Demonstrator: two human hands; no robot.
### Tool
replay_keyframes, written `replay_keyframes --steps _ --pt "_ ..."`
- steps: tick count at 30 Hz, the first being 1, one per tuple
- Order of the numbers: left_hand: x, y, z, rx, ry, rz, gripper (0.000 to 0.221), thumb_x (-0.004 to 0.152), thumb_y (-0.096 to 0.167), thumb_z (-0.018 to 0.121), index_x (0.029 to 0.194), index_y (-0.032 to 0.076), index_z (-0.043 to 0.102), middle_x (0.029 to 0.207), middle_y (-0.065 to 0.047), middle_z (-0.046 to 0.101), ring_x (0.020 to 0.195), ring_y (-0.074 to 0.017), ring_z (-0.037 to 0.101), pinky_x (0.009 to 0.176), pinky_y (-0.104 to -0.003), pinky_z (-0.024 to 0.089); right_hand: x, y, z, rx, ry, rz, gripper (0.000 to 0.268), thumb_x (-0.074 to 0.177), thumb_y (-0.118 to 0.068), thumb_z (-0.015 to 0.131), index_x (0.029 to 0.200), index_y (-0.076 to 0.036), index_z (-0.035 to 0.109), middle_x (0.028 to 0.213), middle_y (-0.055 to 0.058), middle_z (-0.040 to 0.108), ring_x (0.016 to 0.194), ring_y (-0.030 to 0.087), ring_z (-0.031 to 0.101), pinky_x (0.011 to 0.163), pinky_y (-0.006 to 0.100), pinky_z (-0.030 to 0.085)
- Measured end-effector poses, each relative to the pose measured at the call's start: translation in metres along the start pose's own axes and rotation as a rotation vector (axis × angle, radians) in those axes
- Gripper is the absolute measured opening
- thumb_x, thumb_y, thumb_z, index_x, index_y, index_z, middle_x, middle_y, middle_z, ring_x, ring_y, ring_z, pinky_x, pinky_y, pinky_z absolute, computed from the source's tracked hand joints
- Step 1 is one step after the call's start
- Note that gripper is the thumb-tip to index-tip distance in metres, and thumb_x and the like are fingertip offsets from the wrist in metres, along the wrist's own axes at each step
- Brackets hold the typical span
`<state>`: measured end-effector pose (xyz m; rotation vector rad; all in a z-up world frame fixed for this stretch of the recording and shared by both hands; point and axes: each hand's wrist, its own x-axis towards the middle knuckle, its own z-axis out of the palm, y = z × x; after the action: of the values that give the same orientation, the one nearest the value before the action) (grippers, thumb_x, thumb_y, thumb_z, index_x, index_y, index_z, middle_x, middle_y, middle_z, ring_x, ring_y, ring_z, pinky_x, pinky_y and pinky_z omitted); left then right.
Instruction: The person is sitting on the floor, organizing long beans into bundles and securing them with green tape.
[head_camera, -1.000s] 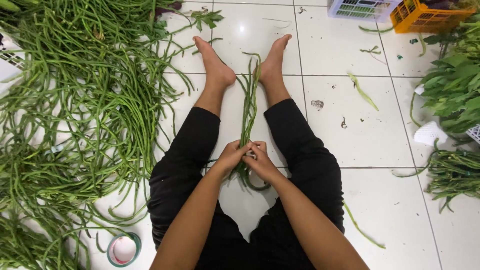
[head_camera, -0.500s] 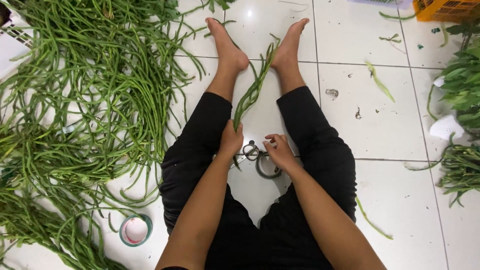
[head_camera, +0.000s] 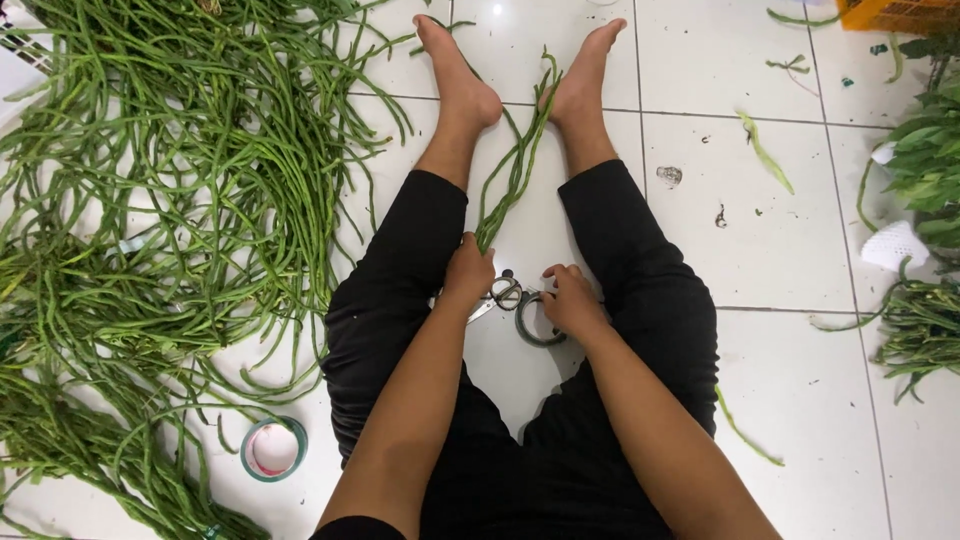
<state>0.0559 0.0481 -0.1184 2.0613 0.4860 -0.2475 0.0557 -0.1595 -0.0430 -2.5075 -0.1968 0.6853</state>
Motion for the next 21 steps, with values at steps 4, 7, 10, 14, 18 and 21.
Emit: replay_keyframes --steps 4,7,10,14,18,21 --pt "-0.022 0.027 -0.011 0.079 -0.048 0.038 0.072 0.1 0.023 0.06 0.15 -0.019 0.029 0.149 -0.037 0.041 0.138 -0.0477 0.045 0.112 -0.055 0.043 -0.002 -0.004 -0.007 0.003 -0.057 0.032 0.042 0.089 -0.009 0.064 0.13 -0.001 0.058 0.116 0.02 0.057 0.112 0.039 0.064 0.085 0.046 0.058" --pt "-0.06 0.079 -0.035 0.307 -0.037 0.103 0.076 0.098 0.026 0.064 0.152 -0.016 0.03 0.152 -0.033 0.035 0.138 -0.0458 0.042 0.114 -0.055 0.04 0.006 0.014 0.005 -0.07 -0.09 0.063 0.043 0.087 -0.008 0.068 0.129 -0.005 0.059 0.115 0.018 0.061 0.111 0.037 0.065 0.084 0.045 0.059" --pt "-0.059 0.076 -0.03 0.414 -0.046 0.275 0.056 0.098 0.027 0.064 0.141 -0.006 0.052 0.133 -0.025 0.053 0.122 -0.0396 0.051 0.099 -0.05 0.045 -0.001 0.005 -0.003 -0.031 -0.044 0.052 0.038 0.089 -0.004 0.064 0.126 -0.003 0.062 0.109 0.019 0.064 0.107 0.036 0.067 0.082 0.045 0.058" --pt "-0.051 0.063 -0.017 0.328 -0.038 0.262 0.044 0.093 0.045 0.065 0.119 0.011 0.07 0.117 -0.01 0.06 0.118 -0.034 0.053 0.096 -0.047 0.041 0.003 0.007 0.0 0.068 -0.02 0.062 0.034 0.087 -0.018 0.07 0.119 -0.01 0.067 0.107 0.013 0.064 0.107 0.033 0.066 0.083 0.044 0.055" --pt "-0.068 0.079 -0.029 0.079 -0.064 0.22 0.047 0.091 0.044 0.069 0.115 0.004 0.072 0.103 -0.014 0.07 0.104 -0.0333 0.067 0.087 -0.043 0.051 -0.008 0.004 -0.001 0.364 0.12 0.013 0.033 0.078 -0.015 0.076 0.11 -0.006 0.073 0.087 0.005 0.054 0.08 0.018 0.059 0.069 0.032 0.052" --pt "-0.077 0.088 -0.033 -0.049 -0.094 0.198 0.047 0.088 0.039 0.074 0.115 0.0 0.073 0.103 -0.018 0.071 0.101 -0.0325 0.07 0.082 -0.039 0.056 -0.013 -0.001 -0.006 0.476 0.179 -0.017 0.033 0.077 -0.01 0.076 0.109 -0.002 0.071 0.085 0.004 0.048 0.08 0.017 0.055 0.069 0.031 0.051"
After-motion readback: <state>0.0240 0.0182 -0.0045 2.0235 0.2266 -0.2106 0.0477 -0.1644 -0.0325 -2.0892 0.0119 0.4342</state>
